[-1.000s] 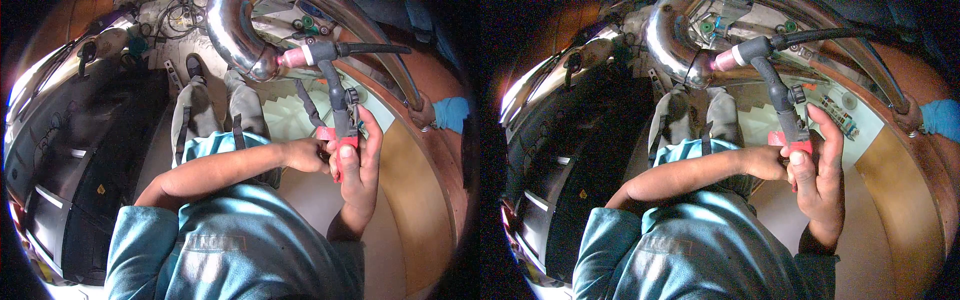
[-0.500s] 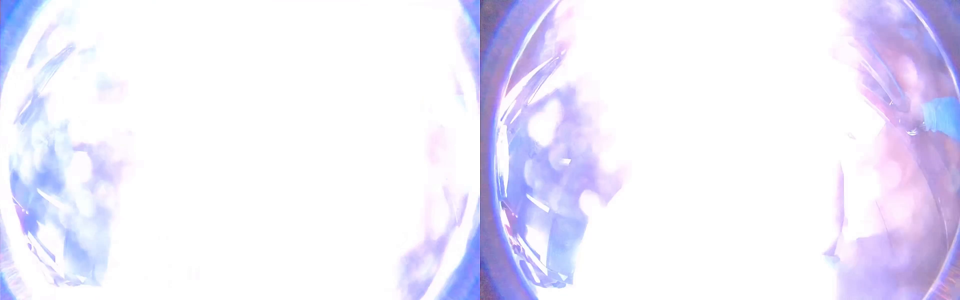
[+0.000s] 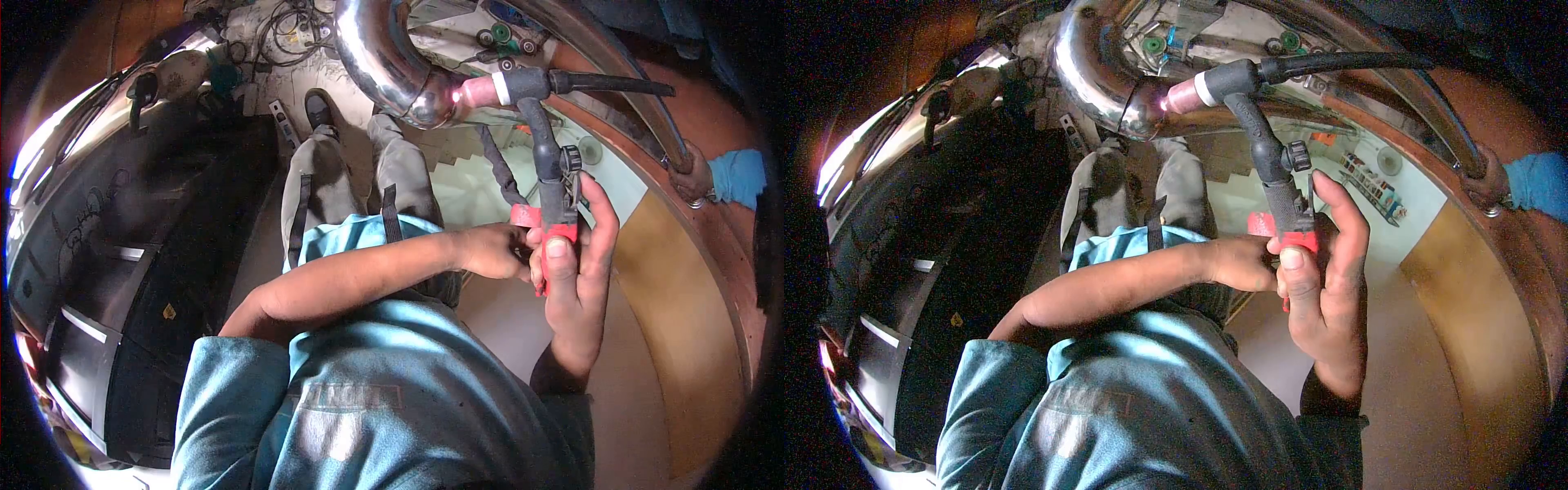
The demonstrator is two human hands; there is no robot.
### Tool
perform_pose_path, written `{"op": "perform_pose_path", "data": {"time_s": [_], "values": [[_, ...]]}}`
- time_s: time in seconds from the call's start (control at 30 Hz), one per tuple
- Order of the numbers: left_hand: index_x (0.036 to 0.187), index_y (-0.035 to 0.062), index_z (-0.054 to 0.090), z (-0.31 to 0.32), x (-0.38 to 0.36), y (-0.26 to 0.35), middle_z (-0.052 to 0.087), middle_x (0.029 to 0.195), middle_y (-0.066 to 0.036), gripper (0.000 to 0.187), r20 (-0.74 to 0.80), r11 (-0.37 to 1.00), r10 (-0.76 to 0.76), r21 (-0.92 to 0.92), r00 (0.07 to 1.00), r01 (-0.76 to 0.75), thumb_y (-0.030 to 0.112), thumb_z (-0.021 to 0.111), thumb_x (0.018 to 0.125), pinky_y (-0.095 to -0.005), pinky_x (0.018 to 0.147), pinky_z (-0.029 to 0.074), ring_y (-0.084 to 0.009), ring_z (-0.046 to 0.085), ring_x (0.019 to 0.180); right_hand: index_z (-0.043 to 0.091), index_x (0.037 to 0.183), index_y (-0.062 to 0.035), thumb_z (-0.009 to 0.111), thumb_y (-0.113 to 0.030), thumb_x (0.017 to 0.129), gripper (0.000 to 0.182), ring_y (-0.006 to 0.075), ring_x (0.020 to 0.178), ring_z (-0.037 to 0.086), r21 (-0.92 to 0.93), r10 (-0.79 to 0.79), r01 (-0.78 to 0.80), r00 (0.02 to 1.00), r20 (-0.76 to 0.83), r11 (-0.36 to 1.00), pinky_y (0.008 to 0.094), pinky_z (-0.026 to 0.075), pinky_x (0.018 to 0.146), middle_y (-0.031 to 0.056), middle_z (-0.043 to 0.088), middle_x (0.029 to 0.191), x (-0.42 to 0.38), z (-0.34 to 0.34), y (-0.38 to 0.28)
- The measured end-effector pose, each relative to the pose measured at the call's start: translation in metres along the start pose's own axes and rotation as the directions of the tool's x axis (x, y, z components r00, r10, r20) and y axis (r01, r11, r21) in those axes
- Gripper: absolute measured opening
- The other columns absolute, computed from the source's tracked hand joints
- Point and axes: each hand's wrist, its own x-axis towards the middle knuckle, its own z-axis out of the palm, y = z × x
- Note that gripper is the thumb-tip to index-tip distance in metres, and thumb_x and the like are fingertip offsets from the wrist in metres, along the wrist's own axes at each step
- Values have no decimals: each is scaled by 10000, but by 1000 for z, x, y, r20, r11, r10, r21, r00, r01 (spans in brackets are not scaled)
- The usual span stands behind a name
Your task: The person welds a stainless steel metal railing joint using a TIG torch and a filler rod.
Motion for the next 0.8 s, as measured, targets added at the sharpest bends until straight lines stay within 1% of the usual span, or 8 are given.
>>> {"op": "perform_pose_path", "data": {"time_s": [0.13, 0.23, 0.33, 0.43, 0.53, 0.63, 0.73, 0.8], "values": [[1123, 40, 661, -1, 1, -4, 687, 1083, -122, 381, 21, 998, 37, -48, 999, -36, 216, 723, 791, -347, 968, 456, -223, 618, 1050, 220, 1488, -84, 504, -273, 1011, 587, 52, 610, 453, 14, -17, 18, 1000, -15, 1000, 209, 401, 539, 72, 578, 918, -1, 3, 2], [1154, 38, 645, 0, 3, -8, 683, 1096, -120, 425, 7, 1000, 19, -17, 1000, -19, 222, 733, 781, -345, 972, 457, -224, 615, 1058, 225, 1486, -85, 515, -294, 1008, 597, 52, 601, 454, 18, -5, 6, 1000, -30, 1000, 208, 399, 534, 72, 580, 913, -1, 3, 2], [1174, 38, 637, 1, 6, -12, 677, 1115, -120, 457, 11, 997, 55, -49, 998, -54, 235, 739, 774, -352, 983, 453, -229, 615, 1068, 204, 1496, -66, 528, -264, 991, 632, 55, 570, 462, 27, 2, 0, 999, -50, 1000, 201, 401, 518, 72, 592, 889, -1, 2, 4], [1188, 27, 627, 0, 1, -1, 671, 1133, -131, 480, 21, 1000, 2, 19, 1000, -3, 242, 737, 773, -358, 990, 450, -236, 614, 1076, 226, 1486, -91, 521, -303, 1005, 602, 52, 590, 452, 21, -7, 8, 999, -33, 1000, 207, 394, 528, 71, 580, 910, -1, 0, 3], [1186, 19, 626, 2, 2, -1, 669, 1136, -142, 479, 13, 1000, 1, -2, 1000, -1, 249, 730, 779, -356, 989, 452, -239, 612, 1085, 228, 1486, -93, 520, -298, 1006, 598, 52, 591, 453, 29, -7, 8, 999, -41, 1000, 208, 394, 526, 71, 580, 911, -2, 0, 4], [1189, 20, 625, 2, 5, -7, 669, 1138, -141, 481, 39, 999, 38, 13, 998, -39, 264, 727, 788, -349, 986, 454, -238, 610, 1089, 232, 1485, -94, 519, -287, 1007, 591, 52, 594, 455, 37, 4, -2, 999, -50, 999, 209, 394, 527, 71, 580, 909, -3, 0, 3], [1191, 26, 628, 1, 5, -4, 672, 1128, -139, 447, 63, 1000, -8, 13, 998, 8, 242, 703, 807, -353, 989, 452, -229, 609, 1088, 233, 1486, -97, 511, -273, 1009, 579, 53, 597, 456, 32, -15, 16, 999, -37, 999, 207, 396, 532, 75, 586, 921, -3, -2, 4], [1152, 36, 650, 1, 10, -12, 674, 1119, -128, 388, 116, 995, 73, -82, 991, -63, 219, 688, 812, -354, 995, 446, -234, 607, 1094, 220, 1490, -86, 503, -262, 1011, 584, 55, 587, 458, 7, -6, 7, 999, -50, 1000, 208, 399, 529, 79, 591, 920, -3, -1, 4]]}}
